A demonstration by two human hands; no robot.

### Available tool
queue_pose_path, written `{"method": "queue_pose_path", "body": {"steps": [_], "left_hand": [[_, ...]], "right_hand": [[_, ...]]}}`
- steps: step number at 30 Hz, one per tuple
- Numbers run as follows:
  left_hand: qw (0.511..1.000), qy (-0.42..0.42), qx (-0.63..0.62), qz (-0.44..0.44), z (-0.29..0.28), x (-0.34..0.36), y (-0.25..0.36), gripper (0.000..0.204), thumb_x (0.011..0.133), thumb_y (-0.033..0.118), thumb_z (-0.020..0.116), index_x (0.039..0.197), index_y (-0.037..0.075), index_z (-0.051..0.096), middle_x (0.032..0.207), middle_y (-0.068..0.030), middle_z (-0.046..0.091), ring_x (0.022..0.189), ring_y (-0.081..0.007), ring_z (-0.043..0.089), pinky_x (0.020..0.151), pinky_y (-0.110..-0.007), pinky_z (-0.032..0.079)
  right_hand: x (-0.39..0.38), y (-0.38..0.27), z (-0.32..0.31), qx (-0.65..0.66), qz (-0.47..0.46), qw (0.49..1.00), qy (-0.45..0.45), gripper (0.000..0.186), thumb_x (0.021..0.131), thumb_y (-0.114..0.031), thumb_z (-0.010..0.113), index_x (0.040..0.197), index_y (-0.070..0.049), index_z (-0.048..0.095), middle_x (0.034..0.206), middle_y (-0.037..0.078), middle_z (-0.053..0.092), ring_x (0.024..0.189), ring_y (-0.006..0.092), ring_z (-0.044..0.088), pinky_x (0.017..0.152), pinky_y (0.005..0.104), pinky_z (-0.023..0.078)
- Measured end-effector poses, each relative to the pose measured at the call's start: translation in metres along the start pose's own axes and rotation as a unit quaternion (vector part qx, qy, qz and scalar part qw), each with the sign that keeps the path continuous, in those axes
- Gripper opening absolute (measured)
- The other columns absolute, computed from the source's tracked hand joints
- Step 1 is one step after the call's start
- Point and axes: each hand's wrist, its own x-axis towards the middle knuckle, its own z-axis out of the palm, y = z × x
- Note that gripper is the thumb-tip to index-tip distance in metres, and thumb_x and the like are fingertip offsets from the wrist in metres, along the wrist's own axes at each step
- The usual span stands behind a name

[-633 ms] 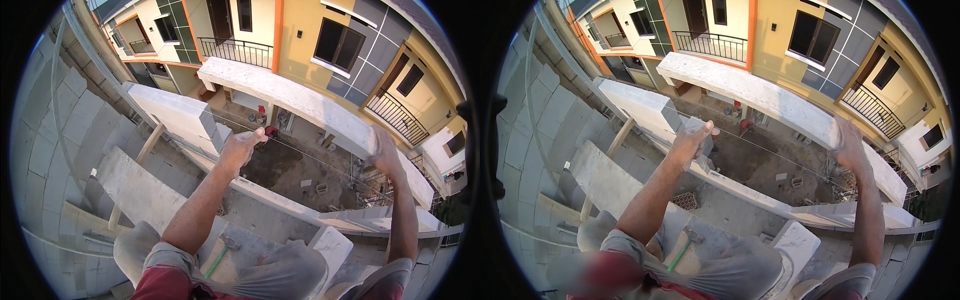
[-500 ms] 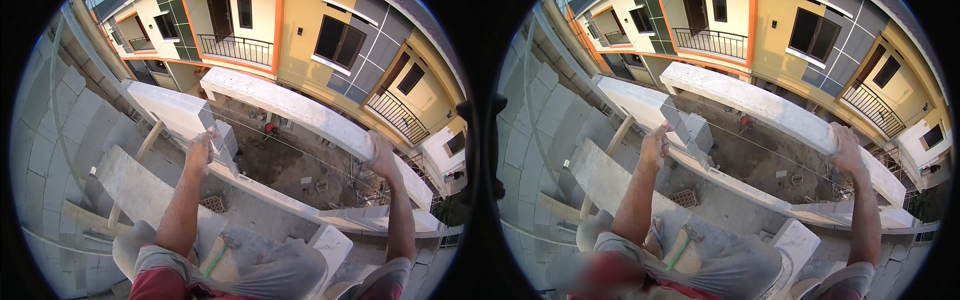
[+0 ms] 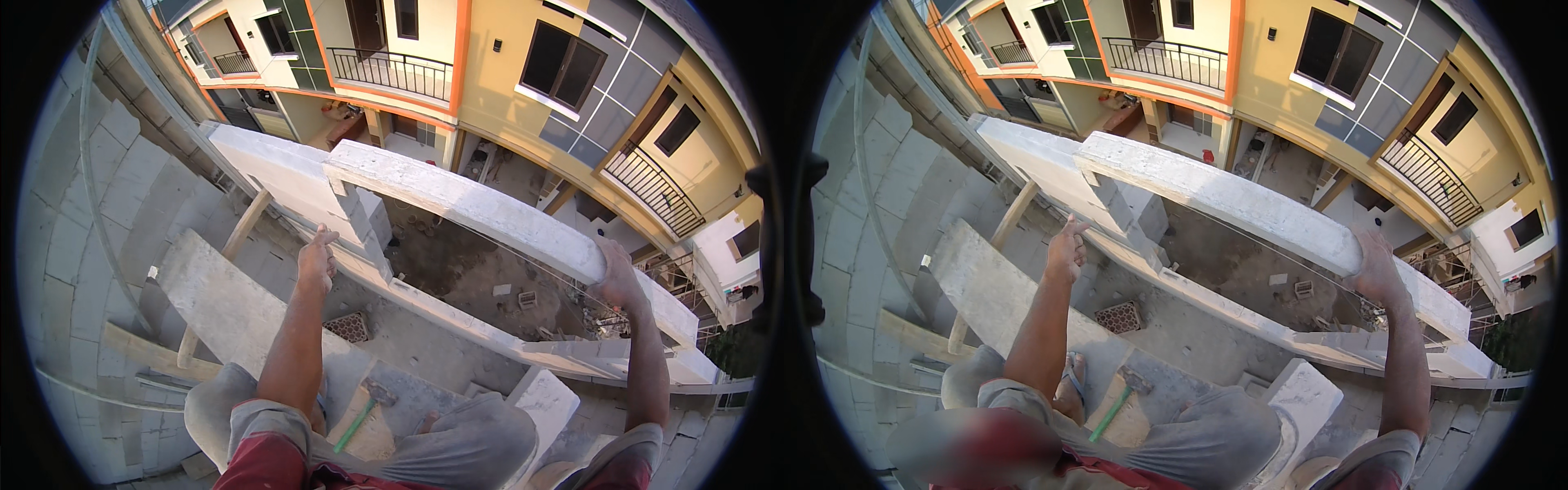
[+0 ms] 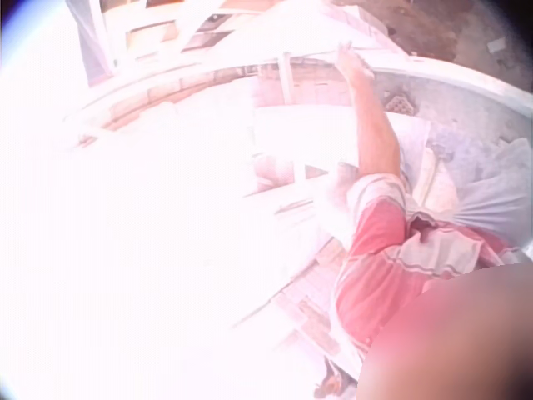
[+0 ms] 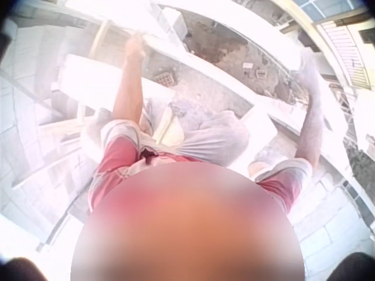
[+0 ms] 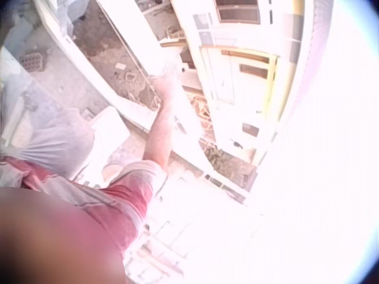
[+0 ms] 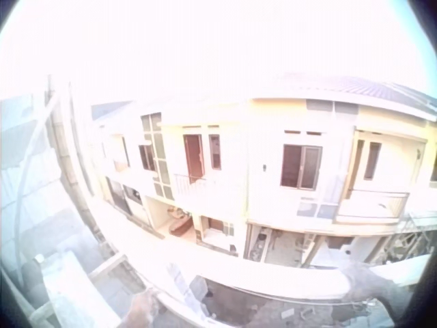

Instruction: The person positions a long white curved railing segment onto a balcony edge and secures it by tapping with a hammer. The person repeatedly adjusts the segment and strikes it to seat it in place.

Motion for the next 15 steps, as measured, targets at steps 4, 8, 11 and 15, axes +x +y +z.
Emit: {"method": "queue_pose_path", "body": {"steps": [4,8,11,15], "left_hand": [[0.996,-0.056,0.071,-0.015,0.017,0.006,-0.009,0.061,0.098,0.051,0.050,0.128,-0.002,0.057,0.057,0.0082,0.021,0.045,-0.0051,0.022,0.042,-0.024,0.020],[0.989,-0.106,0.099,-0.014,0.041,0.003,-0.018,0.069,0.095,0.058,0.051,0.127,-0.003,0.057,0.057,0.0080,0.020,0.046,-0.0051,0.022,0.043,-0.024,0.022],[0.988,-0.139,0.073,-0.005,0.061,0.002,-0.021,0.074,0.094,0.062,0.049,0.127,-0.005,0.056,0.057,0.0080,0.021,0.045,-0.0052,0.024,0.042,-0.023,0.023],[0.987,-0.158,0.005,0.010,0.081,0.012,-0.014,0.078,0.094,0.062,0.048,0.130,-0.007,0.053,0.057,0.0081,0.023,0.044,-0.0051,0.026,0.042,-0.023,0.024]], "right_hand": [[-0.006,-0.002,0.015,-0.008,0.026,0.999,-0.017,0.086,0.049,-0.012,0.079,0.129,-0.008,0.049,0.120,0.016,0.054,0.119,0.0358,0.047,0.108,0.0435,0.031],[-0.008,-0.004,0.018,-0.016,0.032,0.999,-0.013,0.090,0.047,-0.011,0.079,0.131,-0.007,0.048,0.121,0.016,0.054,0.119,0.0363,0.048,0.108,0.0420,0.033],[-0.006,-0.005,0.016,-0.025,0.030,0.999,-0.020,0.091,0.047,-0.010,0.079,0.132,-0.006,0.047,0.120,0.017,0.054,0.118,0.0369,0.048,0.107,0.0416,0.035],[-0.004,-0.006,0.014,-0.024,0.052,0.997,-0.047,0.090,0.049,-0.012,0.079,0.133,-0.008,0.046,0.127,0.017,0.052,0.123,0.0358,0.046,0.110,0.0433,0.031]]}}
